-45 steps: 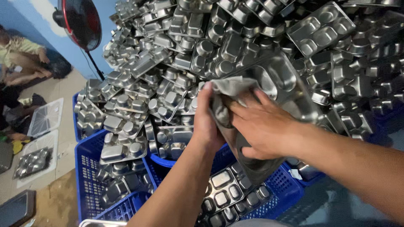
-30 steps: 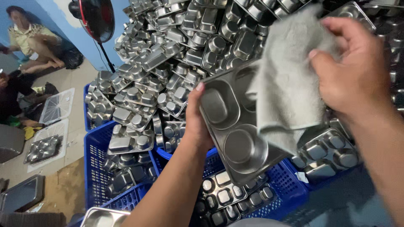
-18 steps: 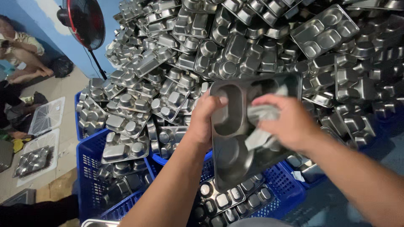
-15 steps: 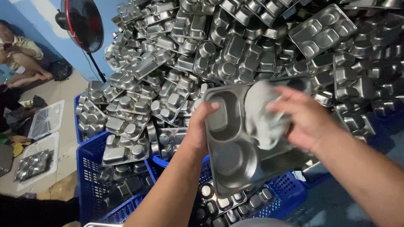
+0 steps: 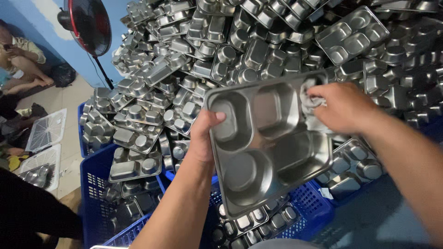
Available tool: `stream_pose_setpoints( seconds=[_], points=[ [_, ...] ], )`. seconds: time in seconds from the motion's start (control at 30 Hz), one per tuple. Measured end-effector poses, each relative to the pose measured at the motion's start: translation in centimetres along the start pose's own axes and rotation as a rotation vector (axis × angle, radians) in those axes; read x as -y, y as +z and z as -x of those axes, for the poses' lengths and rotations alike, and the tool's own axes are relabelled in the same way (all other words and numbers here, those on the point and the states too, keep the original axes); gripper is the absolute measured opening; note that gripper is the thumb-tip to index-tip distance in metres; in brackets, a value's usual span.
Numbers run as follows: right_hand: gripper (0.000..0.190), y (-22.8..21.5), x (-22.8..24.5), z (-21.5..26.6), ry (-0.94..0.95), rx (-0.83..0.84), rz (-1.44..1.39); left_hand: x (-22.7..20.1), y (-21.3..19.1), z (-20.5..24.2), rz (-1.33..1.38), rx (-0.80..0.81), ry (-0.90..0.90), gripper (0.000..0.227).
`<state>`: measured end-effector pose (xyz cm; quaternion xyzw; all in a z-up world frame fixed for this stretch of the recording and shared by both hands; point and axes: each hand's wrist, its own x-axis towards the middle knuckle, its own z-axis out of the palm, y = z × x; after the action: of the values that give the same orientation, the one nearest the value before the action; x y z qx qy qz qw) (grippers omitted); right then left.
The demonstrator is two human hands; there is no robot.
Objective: The person wipes multiple stainless steel compartment trays with a cloth, one at a time, then places them into a blue plastic crate. The trays are taken from a large pile and wiped on both sides before stacking.
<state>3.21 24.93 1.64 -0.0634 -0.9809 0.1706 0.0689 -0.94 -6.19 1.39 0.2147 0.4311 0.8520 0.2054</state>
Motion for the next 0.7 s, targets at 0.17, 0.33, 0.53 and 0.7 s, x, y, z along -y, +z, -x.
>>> stream_pose_setpoints(
  seconds=[0.17, 0.33, 0.53, 0.7],
  points=[
    [0.041, -1.6, -2.1, -0.1, 0.024, 0.229, -0.478, -0.7, -0.1, 1.1, 0.102, -0.214, -0.085, 0.057],
    [0.02, 6.1, 0.8, 5.0, -0.295, 0.002, -0.194, 0.8, 0.5, -0.1, 0.182, -0.284, -0.01, 0.056],
    [0.041, 8.3, -0.3, 4.3, 0.076, -0.189, -0.12, 1.5, 2.0, -0.5, 0.06, -0.206, -0.01, 0.06],
    [0.047, 8.5, 2.8, 4.5, 0.267, -0.415, -0.544, 3.3, 2.9, -3.3, 0.006, -0.292, 0.159, 0.048]
  ],
)
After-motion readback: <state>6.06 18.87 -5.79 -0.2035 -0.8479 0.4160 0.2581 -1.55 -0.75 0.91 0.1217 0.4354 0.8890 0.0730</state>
